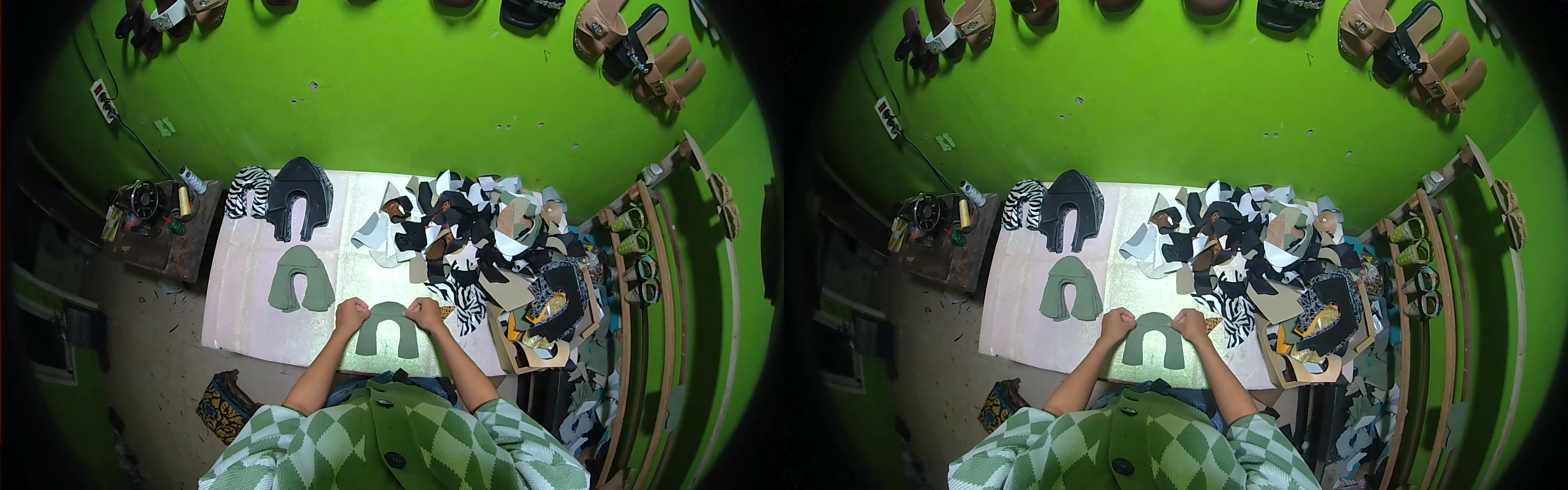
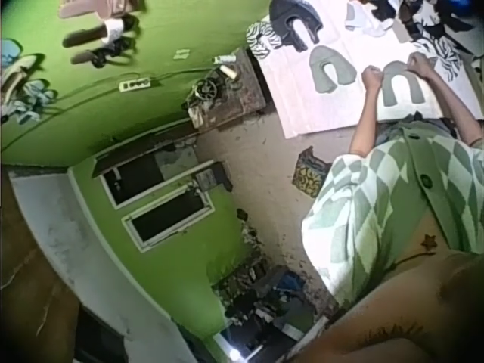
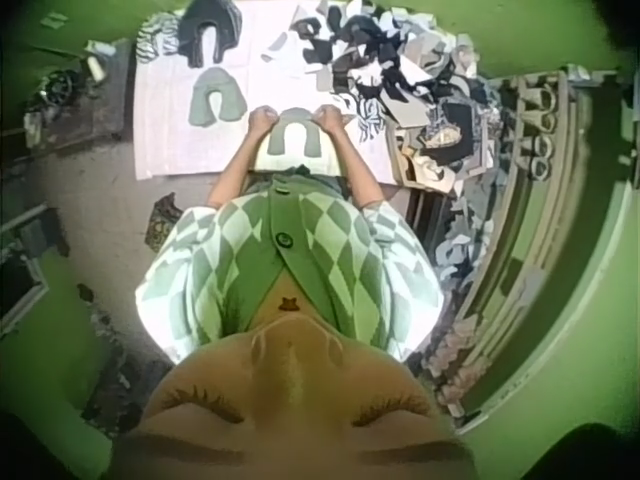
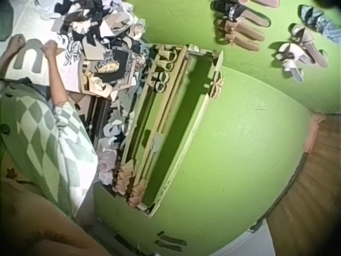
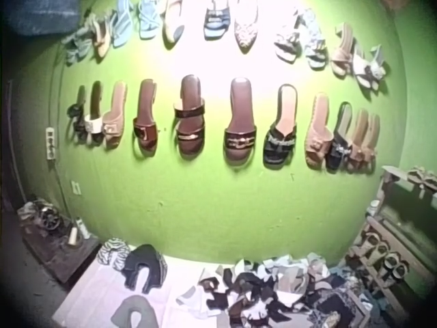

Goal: Organizing and sorting various pieces of leather or fabric used for shoe manufacturing.

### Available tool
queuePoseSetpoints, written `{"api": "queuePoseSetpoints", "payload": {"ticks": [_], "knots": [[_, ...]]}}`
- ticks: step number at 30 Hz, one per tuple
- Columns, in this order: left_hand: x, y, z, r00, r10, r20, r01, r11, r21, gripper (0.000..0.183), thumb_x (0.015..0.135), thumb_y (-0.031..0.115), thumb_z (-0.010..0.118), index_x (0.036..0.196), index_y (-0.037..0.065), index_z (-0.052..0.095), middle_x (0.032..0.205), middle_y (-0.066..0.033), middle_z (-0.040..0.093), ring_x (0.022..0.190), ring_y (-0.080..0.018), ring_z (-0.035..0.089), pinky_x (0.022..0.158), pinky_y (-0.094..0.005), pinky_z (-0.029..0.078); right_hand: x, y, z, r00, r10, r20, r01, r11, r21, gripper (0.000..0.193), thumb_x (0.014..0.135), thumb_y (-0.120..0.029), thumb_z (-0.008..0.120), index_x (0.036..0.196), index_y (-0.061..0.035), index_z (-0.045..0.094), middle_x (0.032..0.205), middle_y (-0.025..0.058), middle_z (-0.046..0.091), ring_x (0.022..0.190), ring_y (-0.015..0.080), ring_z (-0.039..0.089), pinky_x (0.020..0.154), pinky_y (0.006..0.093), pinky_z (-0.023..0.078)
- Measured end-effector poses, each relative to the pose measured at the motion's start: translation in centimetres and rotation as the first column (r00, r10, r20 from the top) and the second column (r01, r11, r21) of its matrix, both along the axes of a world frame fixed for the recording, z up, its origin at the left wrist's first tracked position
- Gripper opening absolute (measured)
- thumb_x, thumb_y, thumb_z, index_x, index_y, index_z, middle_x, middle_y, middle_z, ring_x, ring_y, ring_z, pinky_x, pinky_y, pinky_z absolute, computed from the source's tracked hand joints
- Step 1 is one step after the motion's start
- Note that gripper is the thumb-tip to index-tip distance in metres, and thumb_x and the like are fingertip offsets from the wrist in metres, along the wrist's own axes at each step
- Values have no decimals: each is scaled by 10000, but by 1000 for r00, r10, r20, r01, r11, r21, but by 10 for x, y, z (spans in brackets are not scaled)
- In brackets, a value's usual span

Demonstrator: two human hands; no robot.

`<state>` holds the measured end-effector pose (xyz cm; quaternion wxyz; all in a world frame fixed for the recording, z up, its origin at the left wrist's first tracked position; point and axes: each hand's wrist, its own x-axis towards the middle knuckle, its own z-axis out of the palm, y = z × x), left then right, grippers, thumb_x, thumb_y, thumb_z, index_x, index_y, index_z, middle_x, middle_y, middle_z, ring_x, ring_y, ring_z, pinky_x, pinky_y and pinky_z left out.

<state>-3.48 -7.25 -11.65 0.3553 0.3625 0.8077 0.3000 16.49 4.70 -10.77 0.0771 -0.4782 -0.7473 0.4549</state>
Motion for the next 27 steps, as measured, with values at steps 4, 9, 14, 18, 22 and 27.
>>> {"api": "queuePoseSetpoints", "payload": {"ticks": [4,9,14,18,22,27], "knots": [[4,0,8,999,22,-42,-23,999,-26,160,655,147,699,792,67,677,750,-80,680,701,-214,655,670,-320,516,-1,1,1,1000,11,22,-11,1000,7,237,628,-210,804,690,-27,667,636,92,650,567,177,622,590,294,497],[13,2,17,991,35,-126,-45,996,-80,142,660,155,680,787,92,680,772,-71,683,723,-237,657,668,-346,517,-4,0,1,999,4,43,-5,1000,17,225,625,-199,804,671,-28,664,636,100,651,574,191,629,594,304,499],[25,5,24,942,63,-329,-101,990,-99,128,649,168,672,759,107,649,730,-75,664,705,-273,651,634,-387,511,-7,0,-6,997,7,73,-13,997,73,237,625,-201,807,676,-17,666,624,99,638,559,196,608,577,304,489],[33,4,21,935,59,-350,-96,992,-88,156,649,147,672,789,107,614,789,-69,645,724,-275,630,630,-406,501,-8,-2,-6,995,-8,100,-1,996,91,274,616,-210,815,683,-17,632,649,102,624,599,223,605,597,323,483],[41,-1,20,844,-80,-530,133,989,63,183,685,113,639,859,108,582,929,-43,588,865,-244,563,692,-359,457,-5,-13,3,998,57,0,-55,961,271,239,658,-139,755,755,-29,566,723,118,569,718,281,579,667,352,464],[49,-22,8,710,-139,-690,313,941,132,245,717,115,609,962,104,597,1025,-22,579,987,-222,508,755,-335,403,-4,-53,10,959,284,6,-241,802,547,230,785,-19,492,999,-53,572,983,116,544,951,281,527,812,348,444]]}}
